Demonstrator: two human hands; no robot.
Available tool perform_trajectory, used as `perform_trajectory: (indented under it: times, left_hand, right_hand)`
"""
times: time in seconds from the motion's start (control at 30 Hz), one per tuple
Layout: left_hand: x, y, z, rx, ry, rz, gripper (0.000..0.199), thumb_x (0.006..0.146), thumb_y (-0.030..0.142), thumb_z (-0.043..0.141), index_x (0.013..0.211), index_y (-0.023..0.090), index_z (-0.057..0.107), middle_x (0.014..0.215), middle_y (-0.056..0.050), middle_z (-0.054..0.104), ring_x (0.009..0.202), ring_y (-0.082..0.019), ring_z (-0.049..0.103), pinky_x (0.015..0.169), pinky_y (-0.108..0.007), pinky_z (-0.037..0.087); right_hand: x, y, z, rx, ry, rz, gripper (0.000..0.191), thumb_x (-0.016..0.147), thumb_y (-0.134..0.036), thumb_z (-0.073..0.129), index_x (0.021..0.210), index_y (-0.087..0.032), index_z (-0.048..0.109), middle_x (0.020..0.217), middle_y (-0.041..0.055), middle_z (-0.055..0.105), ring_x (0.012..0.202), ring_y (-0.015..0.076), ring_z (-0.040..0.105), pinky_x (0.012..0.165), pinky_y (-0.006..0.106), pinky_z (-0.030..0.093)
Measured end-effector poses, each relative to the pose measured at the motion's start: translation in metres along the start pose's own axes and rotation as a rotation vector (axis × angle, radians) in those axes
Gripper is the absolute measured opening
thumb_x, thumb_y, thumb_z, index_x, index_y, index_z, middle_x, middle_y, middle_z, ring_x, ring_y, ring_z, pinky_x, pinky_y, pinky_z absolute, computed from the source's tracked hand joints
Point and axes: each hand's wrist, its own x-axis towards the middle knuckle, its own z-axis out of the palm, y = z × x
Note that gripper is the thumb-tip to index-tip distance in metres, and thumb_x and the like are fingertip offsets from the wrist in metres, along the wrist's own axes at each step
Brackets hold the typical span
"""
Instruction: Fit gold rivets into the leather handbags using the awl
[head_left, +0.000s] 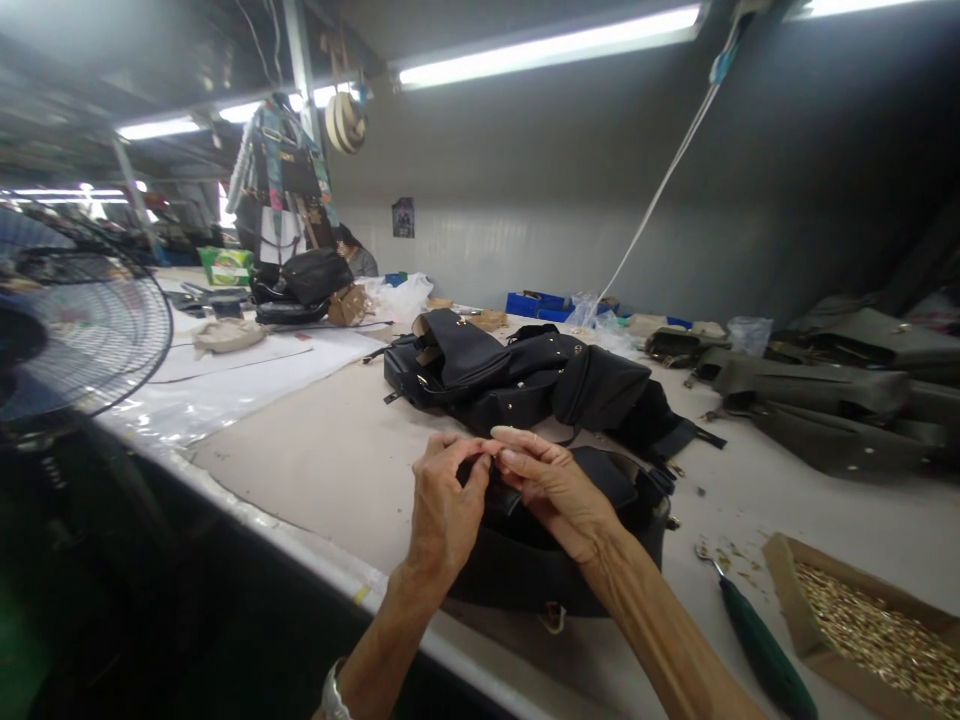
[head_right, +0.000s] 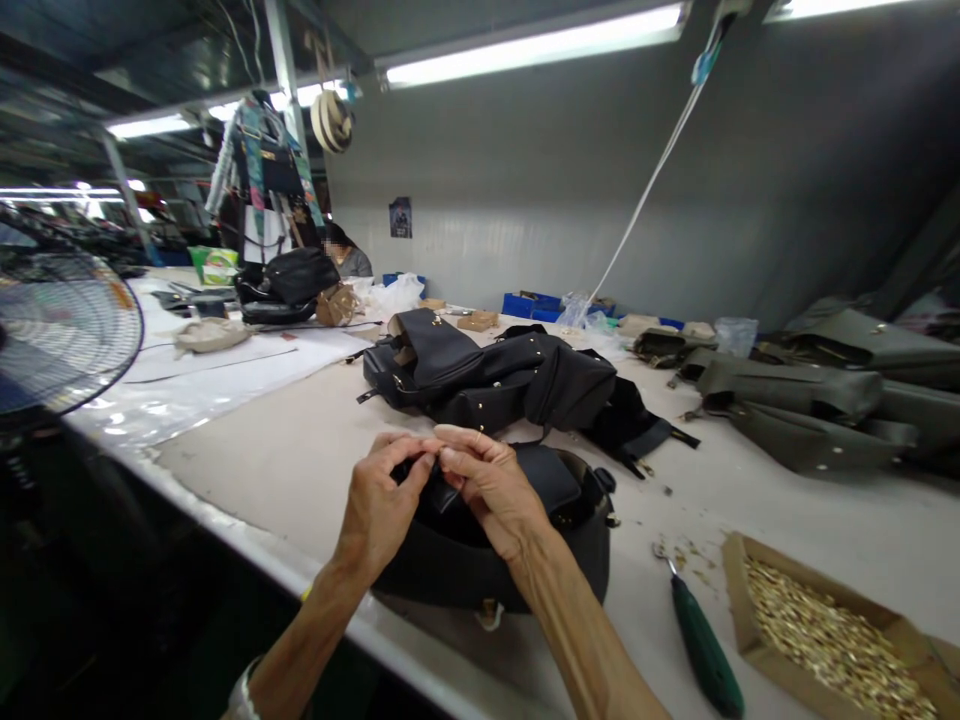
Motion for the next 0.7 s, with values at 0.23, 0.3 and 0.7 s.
perform_trajectory:
  times: [0.23,0.3,0.7]
  left_hand:
    - [-0.002,0.002,-0.002,-0.062,0.041,-0.066,0.011,0.085,0.017,0.059,0.089,0.017,0.07,0.091,-0.004,0.063,0.088,-0.015,0.059,0.083,-0.026,0.047]
    - [-0.004,0.003,0.0,-0.083,0.058,-0.078,0.011,0.085,0.017,0.06,0.088,0.017,0.07,0.091,-0.004,0.064,0.086,-0.015,0.06,0.081,-0.026,0.048]
    - [0.012,-0.011,-0.02,-0.006,-0.183,0.019,0.013,0.081,0.013,0.063,0.087,0.021,0.073,0.09,-0.003,0.063,0.093,-0.016,0.059,0.088,-0.028,0.046]
  right_hand:
    - [-0.006,0.001,0.01,0.018,0.02,-0.006,0.025,0.058,-0.021,0.082,0.082,-0.018,0.075,0.083,0.0038,0.073,0.083,0.0143,0.066,0.085,0.024,0.048]
    - [-0.004,0.007,0.012,-0.003,0.037,-0.038,0.023,0.06,-0.021,0.08,0.082,-0.019,0.074,0.08,0.003,0.073,0.081,0.0149,0.066,0.084,0.026,0.049]
    - [-0.053,-0.029,0.019,-1.061,-0.039,-0.862,0.015,0.09,-0.012,0.051,0.095,-0.019,0.064,0.097,0.0047,0.067,0.088,0.0146,0.062,0.08,0.026,0.049]
